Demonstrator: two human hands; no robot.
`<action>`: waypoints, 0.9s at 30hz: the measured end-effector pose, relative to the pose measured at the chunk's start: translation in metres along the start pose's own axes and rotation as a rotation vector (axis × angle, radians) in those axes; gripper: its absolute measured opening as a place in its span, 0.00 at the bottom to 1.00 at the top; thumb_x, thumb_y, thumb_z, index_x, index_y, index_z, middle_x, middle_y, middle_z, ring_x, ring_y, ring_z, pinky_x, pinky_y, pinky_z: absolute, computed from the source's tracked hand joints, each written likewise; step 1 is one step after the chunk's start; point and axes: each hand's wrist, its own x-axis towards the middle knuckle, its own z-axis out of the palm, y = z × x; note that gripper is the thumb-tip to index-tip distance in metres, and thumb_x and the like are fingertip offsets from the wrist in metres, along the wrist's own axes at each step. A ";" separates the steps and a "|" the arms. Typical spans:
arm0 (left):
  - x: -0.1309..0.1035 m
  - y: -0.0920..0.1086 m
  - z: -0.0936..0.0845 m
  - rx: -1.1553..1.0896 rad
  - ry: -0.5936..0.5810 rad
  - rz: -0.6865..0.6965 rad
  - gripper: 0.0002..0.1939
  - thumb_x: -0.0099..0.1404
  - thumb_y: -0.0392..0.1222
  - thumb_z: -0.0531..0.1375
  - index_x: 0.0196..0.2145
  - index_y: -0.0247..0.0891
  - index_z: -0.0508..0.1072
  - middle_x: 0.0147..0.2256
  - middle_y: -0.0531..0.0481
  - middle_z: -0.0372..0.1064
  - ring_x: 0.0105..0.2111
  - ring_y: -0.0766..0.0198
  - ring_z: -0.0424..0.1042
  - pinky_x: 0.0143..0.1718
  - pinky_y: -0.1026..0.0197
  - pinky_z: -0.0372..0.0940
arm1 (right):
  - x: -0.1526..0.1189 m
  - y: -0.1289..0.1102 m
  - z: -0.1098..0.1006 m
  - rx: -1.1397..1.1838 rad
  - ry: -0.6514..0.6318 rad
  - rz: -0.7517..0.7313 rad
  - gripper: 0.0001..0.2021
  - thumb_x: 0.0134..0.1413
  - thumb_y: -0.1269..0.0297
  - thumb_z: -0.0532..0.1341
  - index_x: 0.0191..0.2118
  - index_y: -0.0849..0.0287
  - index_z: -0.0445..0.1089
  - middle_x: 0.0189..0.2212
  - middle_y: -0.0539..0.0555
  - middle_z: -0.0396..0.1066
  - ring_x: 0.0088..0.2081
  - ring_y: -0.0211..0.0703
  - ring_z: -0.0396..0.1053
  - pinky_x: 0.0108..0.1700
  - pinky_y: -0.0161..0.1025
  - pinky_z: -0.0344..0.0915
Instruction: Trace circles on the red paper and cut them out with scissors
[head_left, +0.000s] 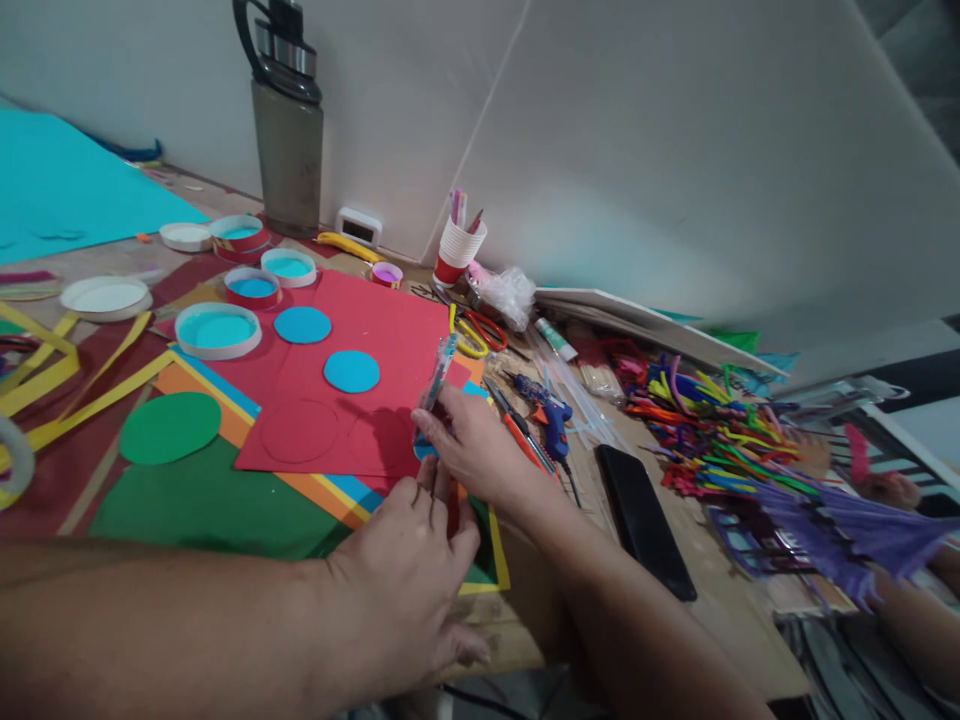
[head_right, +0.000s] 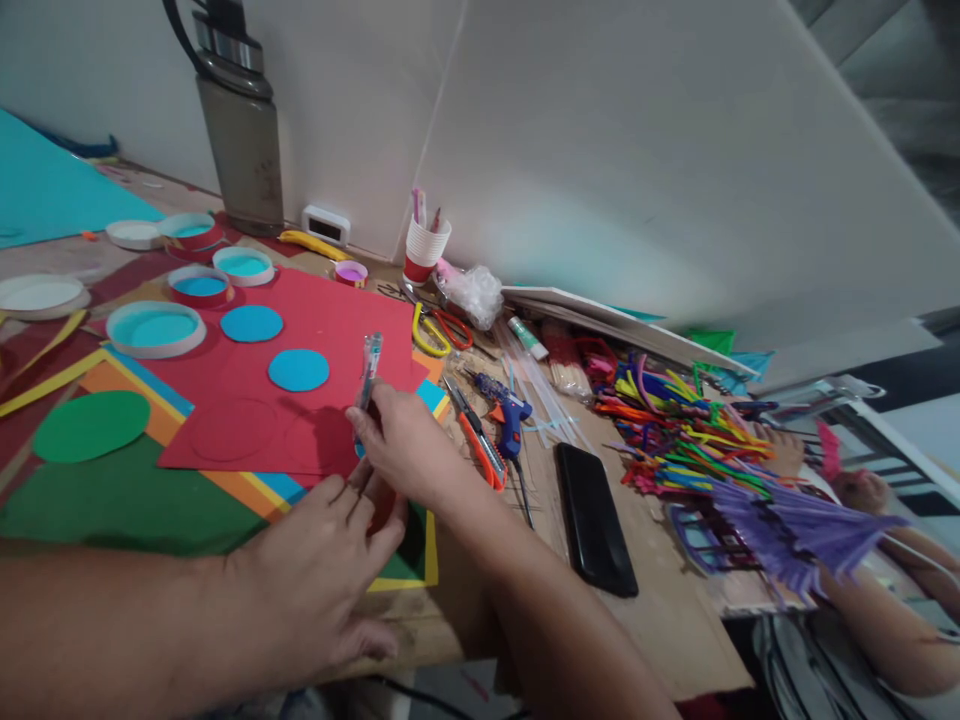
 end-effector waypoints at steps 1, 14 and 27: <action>0.000 0.000 -0.001 -0.005 -0.008 0.000 0.50 0.54 0.74 0.54 0.56 0.25 0.70 0.55 0.18 0.63 0.56 0.29 0.62 0.48 0.38 0.59 | 0.001 0.000 0.000 -0.001 0.001 0.005 0.08 0.62 0.61 0.54 0.33 0.58 0.63 0.26 0.50 0.68 0.26 0.37 0.61 0.28 0.34 0.52; 0.001 0.000 -0.005 -0.017 -0.065 -0.021 0.49 0.57 0.72 0.54 0.59 0.25 0.66 0.59 0.20 0.58 0.60 0.30 0.57 0.52 0.39 0.56 | 0.005 0.006 0.004 0.006 0.045 0.057 0.09 0.62 0.60 0.53 0.34 0.59 0.63 0.26 0.50 0.68 0.26 0.36 0.61 0.30 0.34 0.53; -0.001 0.000 -0.004 -0.012 -0.073 -0.027 0.48 0.56 0.73 0.53 0.59 0.27 0.66 0.59 0.21 0.58 0.59 0.32 0.59 0.54 0.39 0.55 | 0.005 0.016 0.008 0.163 0.162 0.099 0.09 0.61 0.58 0.52 0.33 0.58 0.62 0.27 0.51 0.69 0.29 0.38 0.65 0.31 0.35 0.58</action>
